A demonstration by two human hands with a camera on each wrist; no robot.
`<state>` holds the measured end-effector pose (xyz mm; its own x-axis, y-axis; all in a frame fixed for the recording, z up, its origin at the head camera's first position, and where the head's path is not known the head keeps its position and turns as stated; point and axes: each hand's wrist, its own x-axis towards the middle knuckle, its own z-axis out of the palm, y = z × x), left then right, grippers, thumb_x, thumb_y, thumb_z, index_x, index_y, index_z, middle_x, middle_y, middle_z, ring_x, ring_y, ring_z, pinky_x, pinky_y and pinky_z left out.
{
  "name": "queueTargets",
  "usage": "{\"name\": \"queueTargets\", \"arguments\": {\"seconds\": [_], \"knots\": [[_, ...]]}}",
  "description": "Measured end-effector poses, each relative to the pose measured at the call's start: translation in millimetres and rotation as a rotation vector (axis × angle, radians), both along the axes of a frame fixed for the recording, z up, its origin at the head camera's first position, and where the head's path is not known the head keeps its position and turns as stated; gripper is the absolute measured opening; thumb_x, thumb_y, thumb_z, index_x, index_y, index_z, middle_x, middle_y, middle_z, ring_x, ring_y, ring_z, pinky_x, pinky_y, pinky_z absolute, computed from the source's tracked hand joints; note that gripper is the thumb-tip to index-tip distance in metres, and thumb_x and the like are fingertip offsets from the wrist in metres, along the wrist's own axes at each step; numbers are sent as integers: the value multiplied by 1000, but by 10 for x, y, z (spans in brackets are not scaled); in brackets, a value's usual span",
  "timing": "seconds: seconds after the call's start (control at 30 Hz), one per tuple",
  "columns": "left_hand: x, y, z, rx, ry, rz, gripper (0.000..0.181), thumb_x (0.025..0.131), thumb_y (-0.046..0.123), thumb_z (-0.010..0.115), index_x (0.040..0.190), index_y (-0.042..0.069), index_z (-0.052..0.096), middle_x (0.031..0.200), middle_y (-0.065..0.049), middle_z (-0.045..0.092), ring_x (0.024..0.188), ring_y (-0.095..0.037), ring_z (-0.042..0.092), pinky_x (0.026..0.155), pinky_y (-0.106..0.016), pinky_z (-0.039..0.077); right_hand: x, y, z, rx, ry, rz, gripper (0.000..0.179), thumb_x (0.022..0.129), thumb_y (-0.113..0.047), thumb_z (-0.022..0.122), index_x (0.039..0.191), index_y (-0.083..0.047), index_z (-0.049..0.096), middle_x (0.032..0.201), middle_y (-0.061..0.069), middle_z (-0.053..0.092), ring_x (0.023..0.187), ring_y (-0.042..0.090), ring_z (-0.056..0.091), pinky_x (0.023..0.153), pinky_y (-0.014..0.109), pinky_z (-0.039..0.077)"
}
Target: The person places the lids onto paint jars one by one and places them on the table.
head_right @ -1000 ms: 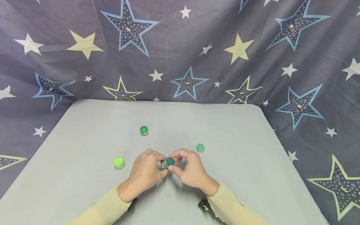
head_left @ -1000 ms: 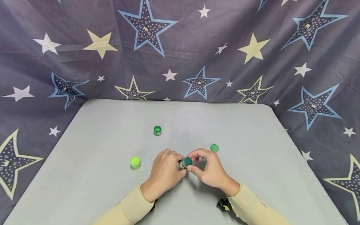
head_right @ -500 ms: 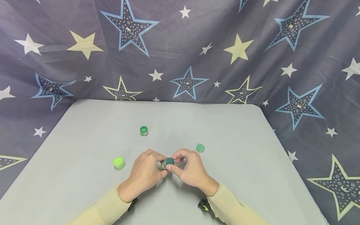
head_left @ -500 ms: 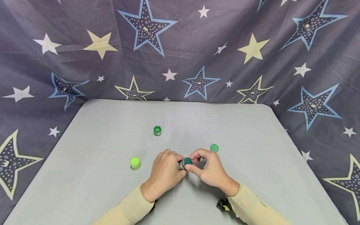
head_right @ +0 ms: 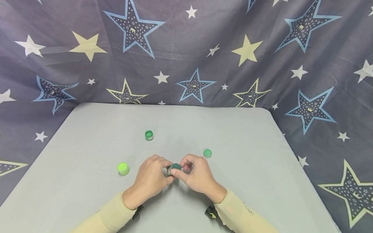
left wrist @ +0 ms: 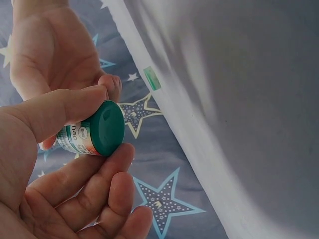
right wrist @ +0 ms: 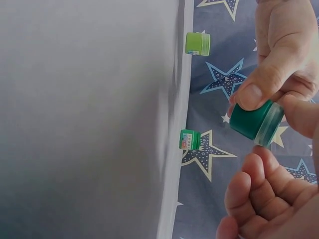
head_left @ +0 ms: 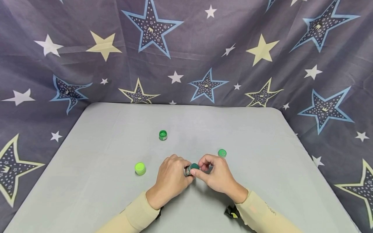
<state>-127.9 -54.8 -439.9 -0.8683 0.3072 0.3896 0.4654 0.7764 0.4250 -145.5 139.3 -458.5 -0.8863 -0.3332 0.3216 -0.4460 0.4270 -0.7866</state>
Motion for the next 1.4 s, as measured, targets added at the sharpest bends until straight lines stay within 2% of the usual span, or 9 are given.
{"name": "queueTargets", "arguments": {"seconds": [0.17,0.3,0.5,0.67,0.9,1.2,1.4], "knots": [[2,-2,0,-1,-2,-1,22,68,22,95,80,15,78,74,5,70,72,-14,56,71,-34,48,-5,-2,-17,18,16,-8,25,82,-31,89,80,-24,65,73,-14,59,68,8,57,61,32,50],[-4,-7,3,2,-1,0,22,68,21,95,80,15,78,74,5,69,71,-14,55,71,-34,47,-8,1,-16,19,27,-2,24,82,-30,89,83,-22,66,74,-11,61,68,10,58,62,35,52],[-8,-17,17,10,2,2,22,68,23,95,80,15,78,74,5,69,71,-13,55,70,-33,46,-8,13,12,-4,78,55,31,79,-21,91,101,-14,70,84,-1,66,78,20,63,72,39,54],[-7,-18,22,7,3,6,24,68,24,96,81,15,79,74,5,70,71,-14,56,70,-33,47,-7,29,2,-15,109,111,40,77,-10,89,113,-13,70,93,-5,67,84,19,64,75,43,54],[-7,-17,24,9,0,5,22,69,23,95,82,16,79,75,5,71,71,-13,56,70,-33,47,-9,28,-12,-27,100,125,34,80,-6,86,109,-18,72,92,-9,67,84,18,63,75,44,54],[-12,-13,10,1,2,2,21,70,23,95,82,15,79,74,5,70,71,-14,56,70,-34,47,-14,22,-5,-33,85,119,25,82,-12,87,101,-17,73,88,-9,68,80,23,64,75,43,54],[-11,-11,0,0,0,1,22,69,22,95,81,15,78,74,4,70,72,-14,56,72,-34,47,-3,16,7,-26,49,100,23,81,-14,88,98,-16,73,85,-10,68,80,20,65,76,45,55]]}}
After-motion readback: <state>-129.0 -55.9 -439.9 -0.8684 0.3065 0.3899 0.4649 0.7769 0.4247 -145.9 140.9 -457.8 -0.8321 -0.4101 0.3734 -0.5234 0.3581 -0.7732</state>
